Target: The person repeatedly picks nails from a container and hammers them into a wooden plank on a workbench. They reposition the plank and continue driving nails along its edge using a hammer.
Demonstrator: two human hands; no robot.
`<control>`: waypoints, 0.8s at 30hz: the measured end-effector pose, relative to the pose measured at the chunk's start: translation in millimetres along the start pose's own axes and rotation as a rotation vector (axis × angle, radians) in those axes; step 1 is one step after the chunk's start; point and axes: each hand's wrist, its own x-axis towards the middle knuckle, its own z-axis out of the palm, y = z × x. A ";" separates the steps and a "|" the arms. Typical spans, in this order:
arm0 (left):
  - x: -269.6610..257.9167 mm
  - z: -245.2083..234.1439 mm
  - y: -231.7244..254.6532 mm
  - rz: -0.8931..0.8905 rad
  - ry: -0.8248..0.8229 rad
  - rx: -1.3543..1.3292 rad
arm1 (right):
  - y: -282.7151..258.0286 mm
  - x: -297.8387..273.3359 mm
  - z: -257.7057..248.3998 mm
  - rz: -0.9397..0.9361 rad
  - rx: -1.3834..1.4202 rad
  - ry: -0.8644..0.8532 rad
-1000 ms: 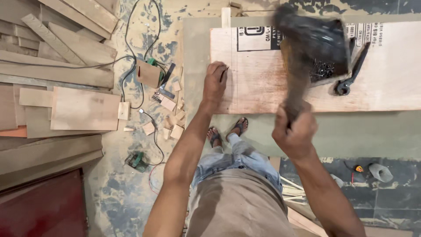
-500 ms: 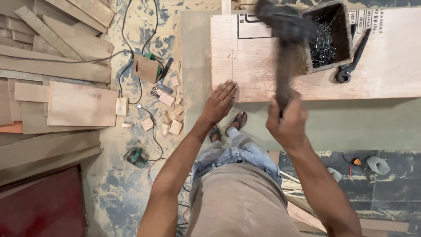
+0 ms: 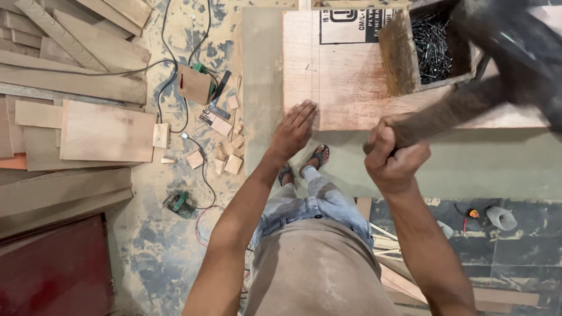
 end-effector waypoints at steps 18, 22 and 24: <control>2.8 1.3 -0.7 -0.014 -0.016 0.054 | 11.6 14.9 34.6 -0.228 -0.454 -0.295; 7.1 4.6 0.8 -0.011 -0.009 0.082 | 4.0 30.2 30.7 -0.018 -0.567 -0.456; 4.3 6.2 4.5 -0.010 -0.013 0.078 | -10.4 21.2 9.6 -0.062 -0.481 -0.368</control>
